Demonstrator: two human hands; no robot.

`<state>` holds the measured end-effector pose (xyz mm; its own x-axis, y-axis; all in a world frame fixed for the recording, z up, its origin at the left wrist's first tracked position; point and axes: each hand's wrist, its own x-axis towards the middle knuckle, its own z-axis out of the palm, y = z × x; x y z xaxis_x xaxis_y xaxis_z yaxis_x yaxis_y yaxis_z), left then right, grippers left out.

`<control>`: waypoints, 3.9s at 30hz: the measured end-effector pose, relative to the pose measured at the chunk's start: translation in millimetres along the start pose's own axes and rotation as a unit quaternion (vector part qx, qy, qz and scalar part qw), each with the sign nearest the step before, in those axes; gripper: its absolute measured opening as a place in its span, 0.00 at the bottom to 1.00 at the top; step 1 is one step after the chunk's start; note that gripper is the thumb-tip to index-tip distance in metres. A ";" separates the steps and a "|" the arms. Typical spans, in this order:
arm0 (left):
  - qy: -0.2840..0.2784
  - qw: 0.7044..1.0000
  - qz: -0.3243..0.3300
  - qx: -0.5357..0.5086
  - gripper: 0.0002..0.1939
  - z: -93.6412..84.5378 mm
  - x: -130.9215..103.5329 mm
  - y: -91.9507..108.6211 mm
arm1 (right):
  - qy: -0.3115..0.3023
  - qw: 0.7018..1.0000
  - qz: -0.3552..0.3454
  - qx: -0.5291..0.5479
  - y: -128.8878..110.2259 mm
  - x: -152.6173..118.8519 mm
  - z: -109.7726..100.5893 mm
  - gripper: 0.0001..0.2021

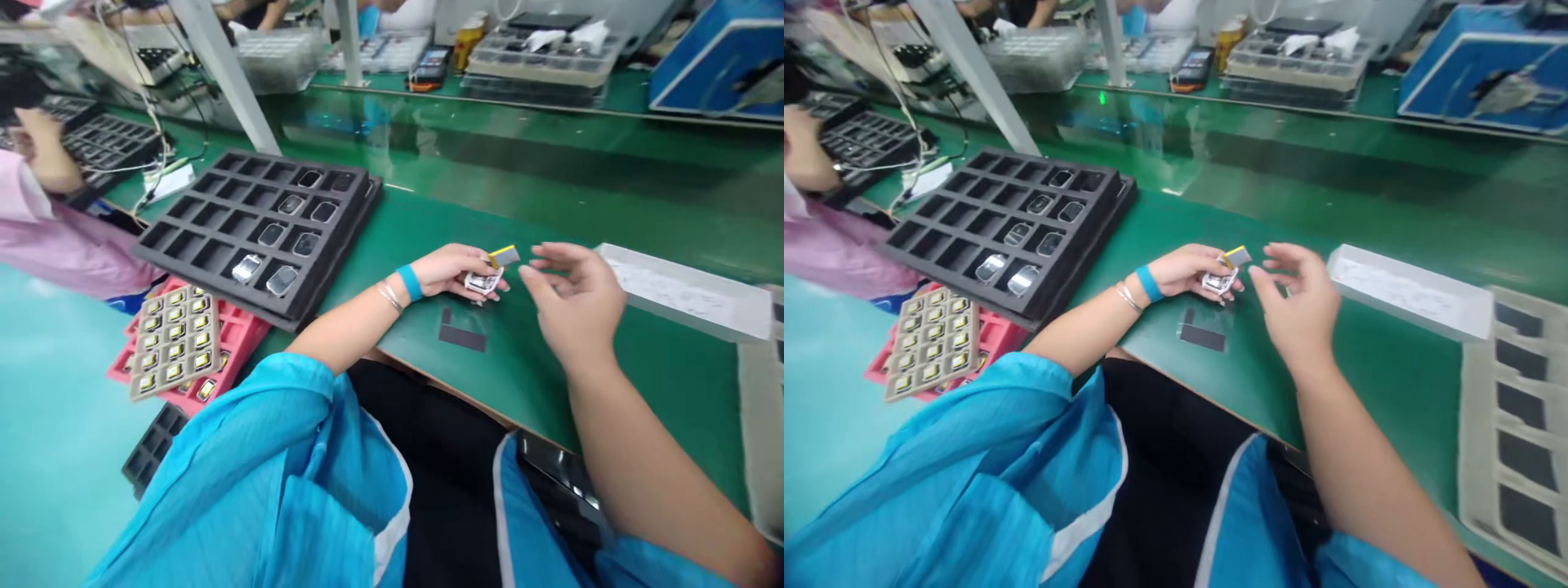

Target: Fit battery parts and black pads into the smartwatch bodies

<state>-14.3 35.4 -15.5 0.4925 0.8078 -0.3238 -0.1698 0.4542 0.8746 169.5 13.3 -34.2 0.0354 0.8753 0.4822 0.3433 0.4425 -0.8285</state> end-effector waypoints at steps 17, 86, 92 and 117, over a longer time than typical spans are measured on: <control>0.009 0.998 -0.043 0.035 0.04 -22.3 -8.8 16.2 | -0.295 0.932 -0.035 -0.206 -19.1 -31.8 24.9 0.04; 0.117 0.993 0.026 0.015 0.05 24.0 -11.1 1.6 | -0.092 0.992 0.081 0.036 3.9 2.9 7.0 0.17; 0.071 0.997 -0.006 -0.021 0.10 22.5 -11.9 4.5 | -0.071 0.996 0.039 0.021 0.1 2.0 7.6 0.10; 0.060 0.996 0.053 -0.032 0.17 9.6 -1.2 -3.7 | -0.129 0.972 -0.098 -0.172 -0.4 1.0 8.5 0.05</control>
<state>-6.0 29.1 -14.8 0.3648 0.8896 -0.2750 -0.2715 0.3842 0.8825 161.4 15.6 -35.8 -0.2829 0.8206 0.4966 0.6149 0.5525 -0.5627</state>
